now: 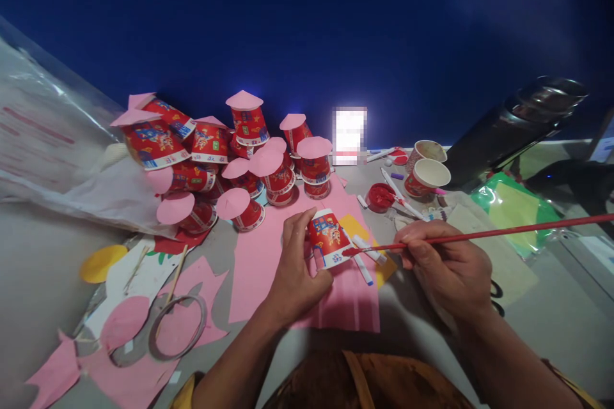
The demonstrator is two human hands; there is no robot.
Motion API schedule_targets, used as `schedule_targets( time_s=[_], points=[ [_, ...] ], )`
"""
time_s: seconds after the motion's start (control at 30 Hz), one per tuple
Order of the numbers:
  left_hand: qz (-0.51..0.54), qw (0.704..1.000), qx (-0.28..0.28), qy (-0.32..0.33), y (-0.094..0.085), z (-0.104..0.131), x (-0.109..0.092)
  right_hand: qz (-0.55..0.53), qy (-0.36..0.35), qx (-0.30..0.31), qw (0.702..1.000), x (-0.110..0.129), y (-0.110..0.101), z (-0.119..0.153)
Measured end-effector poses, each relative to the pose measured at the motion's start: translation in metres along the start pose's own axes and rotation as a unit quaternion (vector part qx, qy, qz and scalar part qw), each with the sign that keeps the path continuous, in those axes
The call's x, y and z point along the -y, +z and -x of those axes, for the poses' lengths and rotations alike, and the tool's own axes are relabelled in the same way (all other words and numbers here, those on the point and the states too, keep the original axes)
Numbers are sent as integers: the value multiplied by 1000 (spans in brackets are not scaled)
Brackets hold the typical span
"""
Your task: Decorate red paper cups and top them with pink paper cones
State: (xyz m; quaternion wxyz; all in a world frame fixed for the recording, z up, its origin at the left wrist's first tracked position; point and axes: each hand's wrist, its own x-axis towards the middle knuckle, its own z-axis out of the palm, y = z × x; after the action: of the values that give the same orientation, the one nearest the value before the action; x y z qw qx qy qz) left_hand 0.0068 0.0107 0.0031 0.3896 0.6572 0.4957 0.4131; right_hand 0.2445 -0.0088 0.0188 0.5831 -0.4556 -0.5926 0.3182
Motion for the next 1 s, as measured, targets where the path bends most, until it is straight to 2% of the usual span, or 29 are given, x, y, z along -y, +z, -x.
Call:
schedule_targets(
  time_s=[0.2, 0.43, 0.87, 1.0],
  points=[
    [7, 1000, -2, 3, 0, 1, 0, 5, -2, 5, 1000, 0, -2, 0],
    [12, 1000, 3, 2, 0, 0, -1, -26, -10, -38, 999, 7, -2, -5],
    [10, 1000, 1, 10, -1, 0, -1, 3, -3, 13, 1000, 2, -3, -1],
    [3, 1000, 5, 17, 0, 0, 0, 4, -14, 0, 1000, 5, -4, -3]
  ],
)
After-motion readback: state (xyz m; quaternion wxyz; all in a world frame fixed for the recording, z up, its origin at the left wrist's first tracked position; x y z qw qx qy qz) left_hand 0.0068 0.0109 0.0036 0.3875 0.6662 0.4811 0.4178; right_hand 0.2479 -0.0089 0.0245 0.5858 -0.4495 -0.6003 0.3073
